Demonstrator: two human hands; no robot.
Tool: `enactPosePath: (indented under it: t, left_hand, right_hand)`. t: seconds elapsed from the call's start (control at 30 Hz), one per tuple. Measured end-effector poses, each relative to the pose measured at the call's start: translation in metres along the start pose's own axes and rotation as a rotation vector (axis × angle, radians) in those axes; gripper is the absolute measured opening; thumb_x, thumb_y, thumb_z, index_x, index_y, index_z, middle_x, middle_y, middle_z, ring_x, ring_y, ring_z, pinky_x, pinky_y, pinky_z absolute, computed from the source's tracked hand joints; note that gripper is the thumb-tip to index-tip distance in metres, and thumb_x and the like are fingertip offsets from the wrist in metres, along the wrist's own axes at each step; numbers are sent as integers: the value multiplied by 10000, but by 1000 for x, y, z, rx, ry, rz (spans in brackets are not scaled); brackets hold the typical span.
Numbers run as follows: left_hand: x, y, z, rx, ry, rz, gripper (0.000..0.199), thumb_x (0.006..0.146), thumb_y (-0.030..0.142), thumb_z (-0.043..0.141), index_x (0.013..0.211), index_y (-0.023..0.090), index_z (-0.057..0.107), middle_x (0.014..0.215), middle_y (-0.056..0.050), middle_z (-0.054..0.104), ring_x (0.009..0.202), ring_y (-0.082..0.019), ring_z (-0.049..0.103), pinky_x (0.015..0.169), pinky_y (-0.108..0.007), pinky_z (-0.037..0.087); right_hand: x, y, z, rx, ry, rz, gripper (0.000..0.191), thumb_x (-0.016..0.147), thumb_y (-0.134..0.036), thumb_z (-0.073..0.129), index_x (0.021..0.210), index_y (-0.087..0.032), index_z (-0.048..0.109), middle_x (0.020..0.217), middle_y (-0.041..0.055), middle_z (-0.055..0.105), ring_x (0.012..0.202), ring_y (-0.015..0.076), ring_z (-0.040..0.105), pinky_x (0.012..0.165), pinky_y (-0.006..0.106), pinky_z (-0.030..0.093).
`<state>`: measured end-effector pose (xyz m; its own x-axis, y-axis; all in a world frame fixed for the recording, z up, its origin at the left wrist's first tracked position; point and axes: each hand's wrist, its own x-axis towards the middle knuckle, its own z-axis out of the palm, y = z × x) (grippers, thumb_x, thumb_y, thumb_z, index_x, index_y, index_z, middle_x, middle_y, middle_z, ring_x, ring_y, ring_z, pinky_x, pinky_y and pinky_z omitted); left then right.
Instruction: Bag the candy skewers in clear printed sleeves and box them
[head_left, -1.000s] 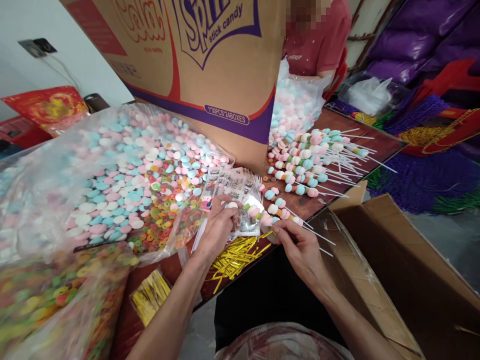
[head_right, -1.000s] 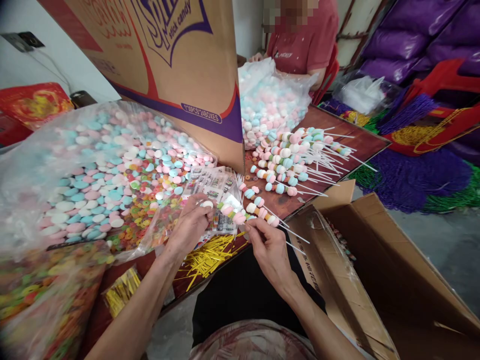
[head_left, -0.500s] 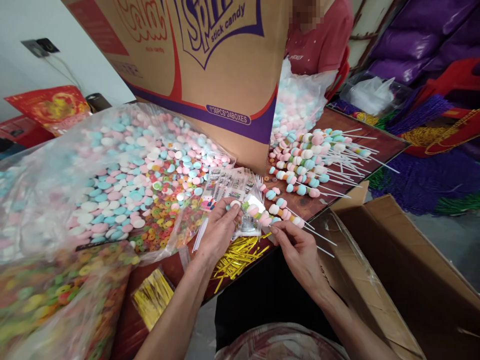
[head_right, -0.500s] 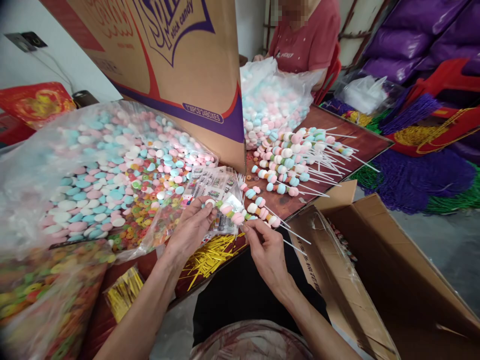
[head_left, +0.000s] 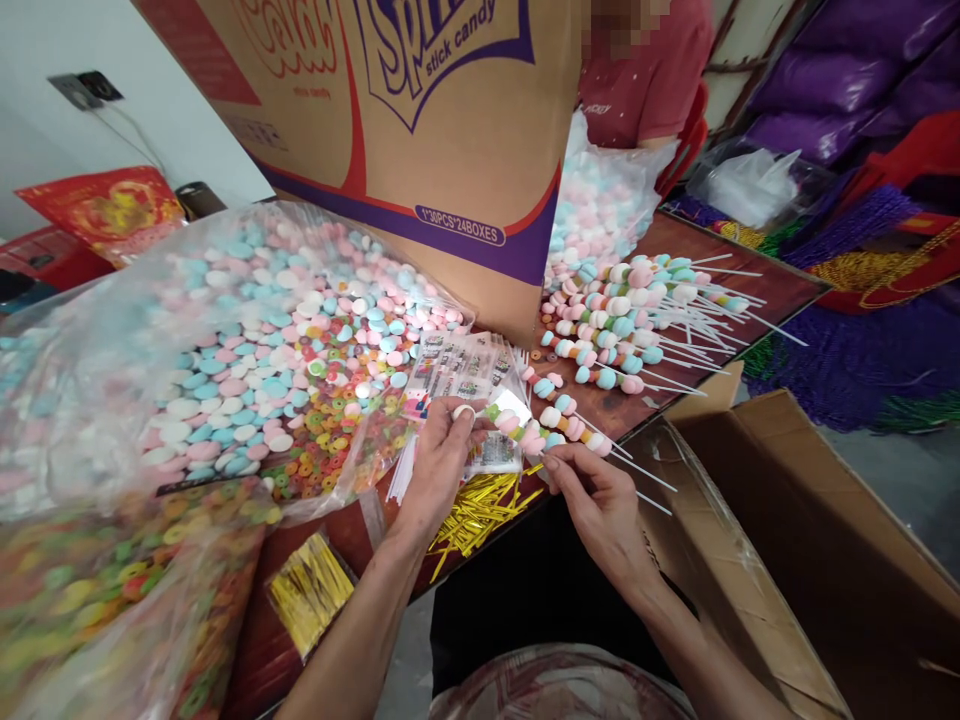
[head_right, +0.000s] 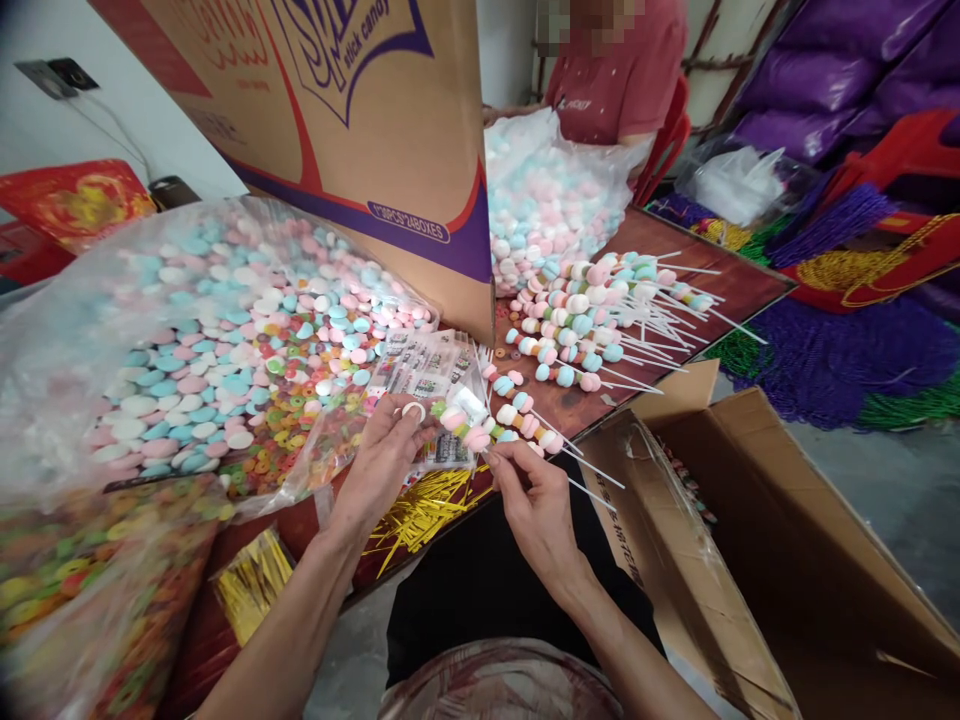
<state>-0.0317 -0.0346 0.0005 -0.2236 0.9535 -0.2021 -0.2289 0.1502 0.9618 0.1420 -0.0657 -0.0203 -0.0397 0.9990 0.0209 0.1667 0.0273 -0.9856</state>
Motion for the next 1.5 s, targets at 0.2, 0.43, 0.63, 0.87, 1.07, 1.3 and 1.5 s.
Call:
enactPosePath:
  t: [0.2,0.43,0.63,0.87,1.07,1.3,1.5]
  left_hand:
    - [-6,-5,-1,170,56,127,306,875,427,618,1060,243,460,1127,-81,691,800,-157,689,740,-322,566]
    - [-2,-7,-9,-2,73,43,307,761,416,753,943,181,673,963,-42,716,763,-114,656,665,-211,504]
    - [-1,-8,-11,-57,121,45,350,714,401,799,965,172,713,635,25,654,541,-78,547,564,-205,420]
    - [2,-14,-12,-143,131,26,337,708,385,812,967,176,756,689,13,666,628,-81,565,654,-208,446]
    - [3,-19,-13,-207,92,-5,407,729,409,796,1079,206,748,965,-41,743,844,-122,661,850,-261,500]
    - [-1,-23,-15,-24,53,62,473,821,443,702,1241,229,681,1092,-45,738,962,-164,666,883,-291,509]
    - [-4,-19,-13,68,37,72,469,840,456,671,1240,211,688,1000,-44,760,893,-169,680,854,-314,533]
  right_hand:
    - [-3,0,-1,-30,-16,-13,227,923,-347,576,809,-179,680,620,-30,500,583,112,426,530,228,340]
    - [-8,5,-2,-42,-24,-35,211,931,-347,576,856,-187,691,609,-37,512,557,106,430,519,224,344]
    - [-8,4,2,-35,-35,-64,206,936,-332,571,850,-191,694,620,-39,524,560,101,442,523,217,352]
    - [-9,2,3,-75,-36,-78,207,930,-327,571,846,-188,701,623,-32,544,562,104,454,521,215,361]
    - [-7,-1,4,-111,-26,-55,221,922,-329,566,843,-178,708,642,-15,579,570,112,476,497,209,364]
    - [-3,-5,6,-163,-27,-61,223,915,-321,569,852,-165,715,648,-5,607,577,119,509,527,215,399]
    - [-1,-6,5,-215,-39,-94,234,924,-323,557,830,-169,706,642,-7,611,572,120,514,548,222,404]
